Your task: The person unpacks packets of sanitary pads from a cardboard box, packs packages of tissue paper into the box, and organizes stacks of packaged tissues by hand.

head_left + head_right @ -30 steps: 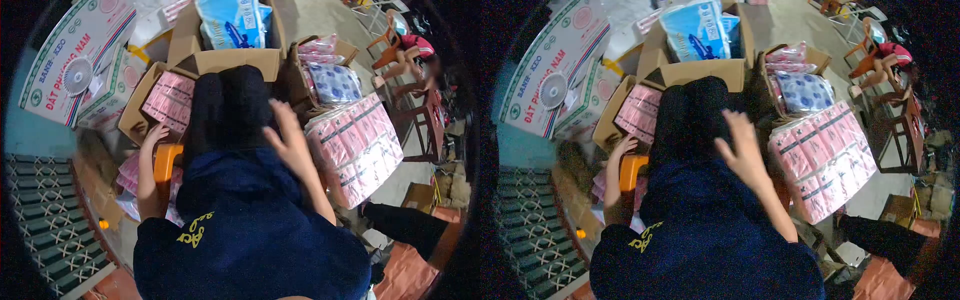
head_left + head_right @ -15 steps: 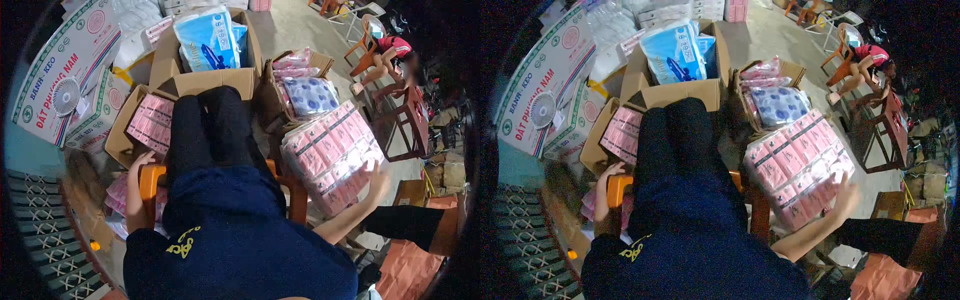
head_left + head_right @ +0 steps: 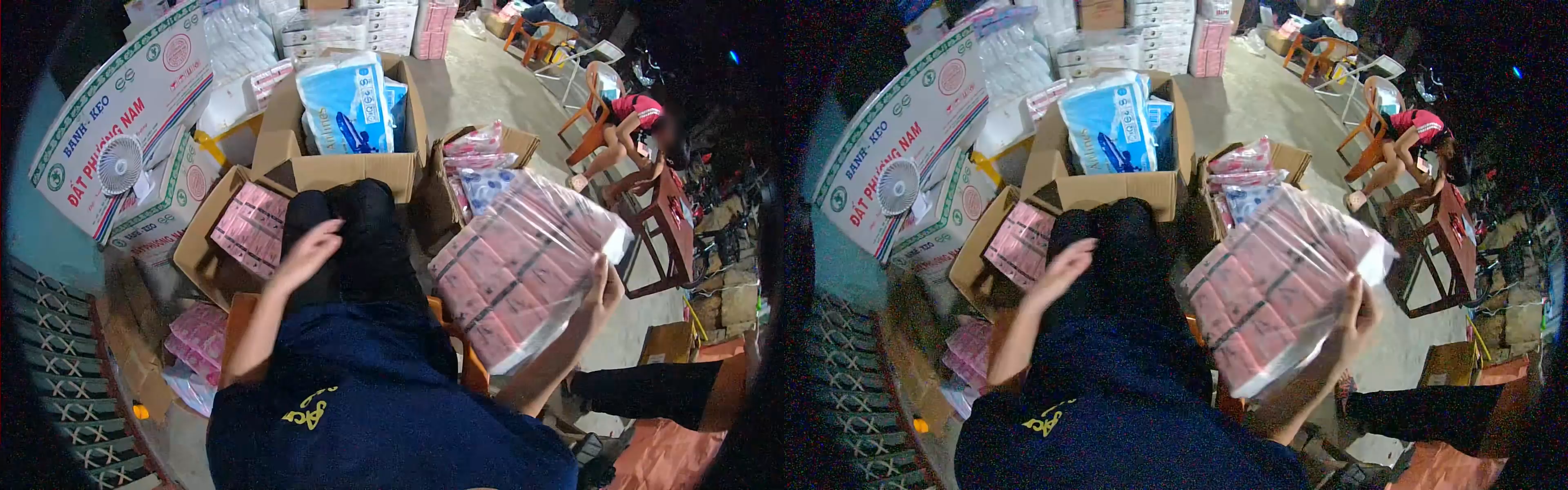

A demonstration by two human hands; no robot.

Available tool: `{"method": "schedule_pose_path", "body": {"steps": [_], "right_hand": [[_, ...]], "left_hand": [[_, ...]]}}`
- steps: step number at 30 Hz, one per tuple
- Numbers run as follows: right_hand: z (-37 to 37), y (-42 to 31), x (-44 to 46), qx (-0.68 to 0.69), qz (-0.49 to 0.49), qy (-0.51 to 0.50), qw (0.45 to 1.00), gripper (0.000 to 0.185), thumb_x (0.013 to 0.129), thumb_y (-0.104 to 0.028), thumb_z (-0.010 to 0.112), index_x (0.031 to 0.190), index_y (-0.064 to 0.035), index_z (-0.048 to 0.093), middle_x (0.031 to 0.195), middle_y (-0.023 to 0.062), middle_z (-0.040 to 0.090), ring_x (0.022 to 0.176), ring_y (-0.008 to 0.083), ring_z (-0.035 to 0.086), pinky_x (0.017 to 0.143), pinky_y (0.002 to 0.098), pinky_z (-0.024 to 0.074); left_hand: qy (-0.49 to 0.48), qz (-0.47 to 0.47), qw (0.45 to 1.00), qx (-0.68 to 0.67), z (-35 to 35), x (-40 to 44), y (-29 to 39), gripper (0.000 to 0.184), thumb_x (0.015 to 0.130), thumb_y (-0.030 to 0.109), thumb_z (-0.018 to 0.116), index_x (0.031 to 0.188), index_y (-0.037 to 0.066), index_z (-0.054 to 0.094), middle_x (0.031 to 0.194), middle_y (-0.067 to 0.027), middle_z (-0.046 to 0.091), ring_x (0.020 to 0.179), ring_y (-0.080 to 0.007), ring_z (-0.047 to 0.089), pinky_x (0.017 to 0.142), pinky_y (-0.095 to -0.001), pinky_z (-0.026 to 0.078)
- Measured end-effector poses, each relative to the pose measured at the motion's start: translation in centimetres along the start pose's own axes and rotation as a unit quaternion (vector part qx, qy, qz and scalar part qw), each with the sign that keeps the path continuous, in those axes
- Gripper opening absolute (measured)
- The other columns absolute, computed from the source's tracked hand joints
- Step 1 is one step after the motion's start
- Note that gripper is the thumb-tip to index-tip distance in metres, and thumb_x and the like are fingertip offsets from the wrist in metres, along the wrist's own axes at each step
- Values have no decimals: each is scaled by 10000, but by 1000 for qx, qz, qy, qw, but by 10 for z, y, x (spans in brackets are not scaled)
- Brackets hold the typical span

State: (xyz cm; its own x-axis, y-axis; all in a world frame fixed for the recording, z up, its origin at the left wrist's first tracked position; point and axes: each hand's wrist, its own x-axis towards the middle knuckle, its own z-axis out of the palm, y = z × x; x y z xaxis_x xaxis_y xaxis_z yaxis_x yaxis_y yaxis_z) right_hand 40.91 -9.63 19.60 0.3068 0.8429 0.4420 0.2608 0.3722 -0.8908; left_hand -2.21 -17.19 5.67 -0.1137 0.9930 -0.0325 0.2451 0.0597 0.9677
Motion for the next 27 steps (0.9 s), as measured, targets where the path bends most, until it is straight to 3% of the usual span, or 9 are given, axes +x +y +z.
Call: {"method": "schedule_pose_path", "body": {"steps": [3,5,7,11,13,16,21,22,27], "right_hand": [[33,-3,-14,63,-30,52,996,198,912,-168,609,868,16,665,693,-6,594,594,38,478,532,201,348],[48,-18,-18,144,-22,-43,988,176,887,-146,634,821,15,663,728,-11,594,630,31,481,545,194,342],[78,-11,-19,174,36,64,982,215,887,-160,627,744,-1,642,661,-45,531,575,20,415,500,197,268],[117,-2,-22,301,52,-108,946,276,861,-235,653,663,-54,588,598,-64,460,539,33,377,481,207,249],[145,6,-37,350,78,-179,916,279,875,-236,635,659,-66,586,585,-75,454,541,27,364,473,206,241],[183,20,-62,248,163,-234,926,314,901,-278,601,670,-72,548,601,-63,460,555,34,372,495,210,274],[224,92,-131,43,202,-355,912,354,944,-314,523,807,11,555,743,0,519,709,82,450,627,252,396],[229,117,-146,153,284,-347,881,351,949,-291,517,784,19,529,725,3,514,702,73,446,626,251,395],[225,124,-146,127,239,-368,889,341,959,-271,510,780,17,547,688,-18,505,655,49,422,571,231,373]], "left_hand": [[-108,65,991,-43,55,18,12,606,955,322,509,1463,133,238,1420,-117,375,1285,-218,385,1064,-355,310],[-150,43,979,-127,77,26,9,705,938,418,509,1483,138,159,1441,-125,336,1310,-231,348,1066,-371,301],[-161,33,967,-195,76,23,18,784,895,526,524,1469,95,209,1434,-125,350,1310,-230,347,1053,-366,313],[-95,-75,948,-294,42,9,0,792,825,597,578,1323,-2,440,1293,-117,515,1246,-224,437,1044,-359,325],[-20,-178,905,-386,24,-10,18,696,836,483,608,1295,-18,455,1252,-142,542,1184,-249,501,996,-373,400],[38,-157,892,-421,-7,-30,18,506,848,351,555,1219,7,543,1089,-149,638,965,-252,635,836,-363,523],[91,-228,877,-413,-51,-55,-6,510,837,361,585,1195,1,540,1080,-141,632,921,-244,633,804,-368,530],[116,-254,858,-430,-52,-58,-14,515,822,369,594,1187,8,547,1076,-142,635,896,-249,638,781,-368,536],[125,-195,875,-425,-50,-58,-40,490,818,373,602,1164,28,564,1025,-114,643,859,-229,636,745,-359,538]]}}
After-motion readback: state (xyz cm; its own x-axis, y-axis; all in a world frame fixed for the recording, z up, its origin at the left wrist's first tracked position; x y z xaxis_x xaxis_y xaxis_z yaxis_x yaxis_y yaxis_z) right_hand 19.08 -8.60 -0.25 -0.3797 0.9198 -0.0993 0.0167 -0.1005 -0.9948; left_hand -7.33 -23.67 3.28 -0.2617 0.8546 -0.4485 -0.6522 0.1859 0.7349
